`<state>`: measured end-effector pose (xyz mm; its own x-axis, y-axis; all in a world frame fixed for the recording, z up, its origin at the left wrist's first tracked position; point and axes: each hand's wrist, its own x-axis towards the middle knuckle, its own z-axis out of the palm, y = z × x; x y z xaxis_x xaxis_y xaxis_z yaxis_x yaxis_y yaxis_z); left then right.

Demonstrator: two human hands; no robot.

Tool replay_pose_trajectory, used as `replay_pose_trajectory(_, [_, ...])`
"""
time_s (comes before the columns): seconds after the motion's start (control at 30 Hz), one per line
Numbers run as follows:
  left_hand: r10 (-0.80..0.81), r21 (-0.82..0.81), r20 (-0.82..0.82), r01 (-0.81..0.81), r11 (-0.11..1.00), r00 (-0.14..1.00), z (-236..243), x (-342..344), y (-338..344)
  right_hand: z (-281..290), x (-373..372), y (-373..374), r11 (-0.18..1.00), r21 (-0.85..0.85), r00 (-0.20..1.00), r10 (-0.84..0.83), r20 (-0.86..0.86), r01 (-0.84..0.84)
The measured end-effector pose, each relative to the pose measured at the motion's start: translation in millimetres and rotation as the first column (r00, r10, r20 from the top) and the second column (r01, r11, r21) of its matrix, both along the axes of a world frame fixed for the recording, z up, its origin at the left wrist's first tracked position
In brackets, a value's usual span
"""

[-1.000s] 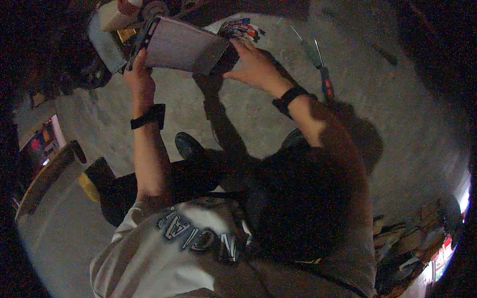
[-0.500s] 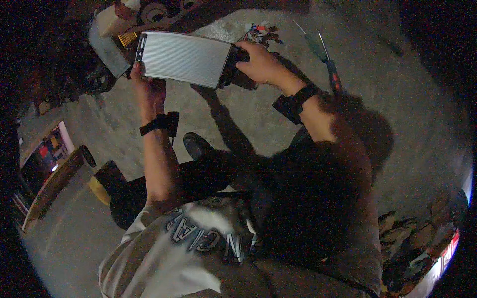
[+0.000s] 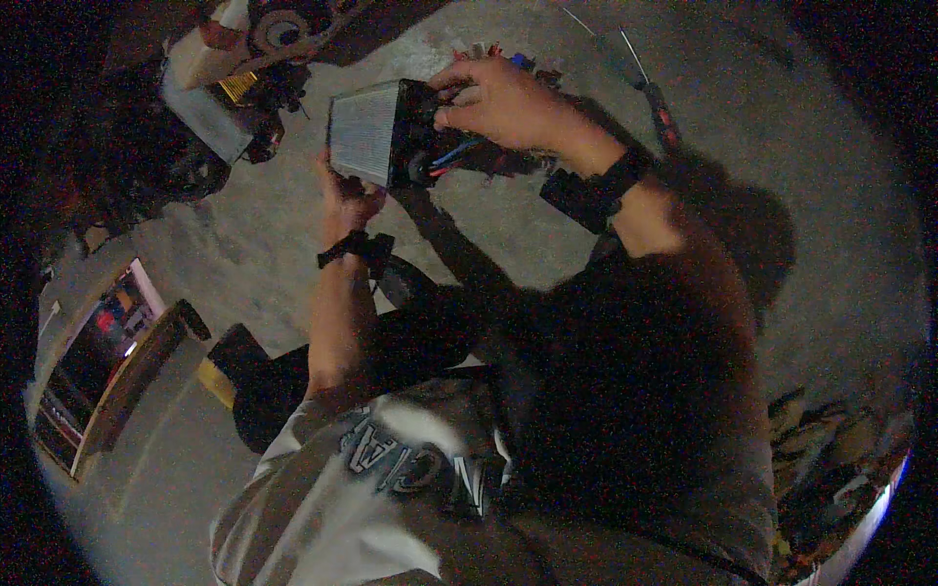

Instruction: Using a screwdriver and wrench to work on an electronic motor controller or power supply unit.

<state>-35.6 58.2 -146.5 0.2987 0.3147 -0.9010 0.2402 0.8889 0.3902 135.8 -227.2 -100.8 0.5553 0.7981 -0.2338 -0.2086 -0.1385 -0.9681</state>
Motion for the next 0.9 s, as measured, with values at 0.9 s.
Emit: replay_pose_trajectory(0.9, [-0.554,0.236,0.348,0.502,0.832,0.756,-21.4,-1.9,-63.2,66.8,28.7,16.4,0.995,-0.04,0.906,0.101,0.412,-0.092])
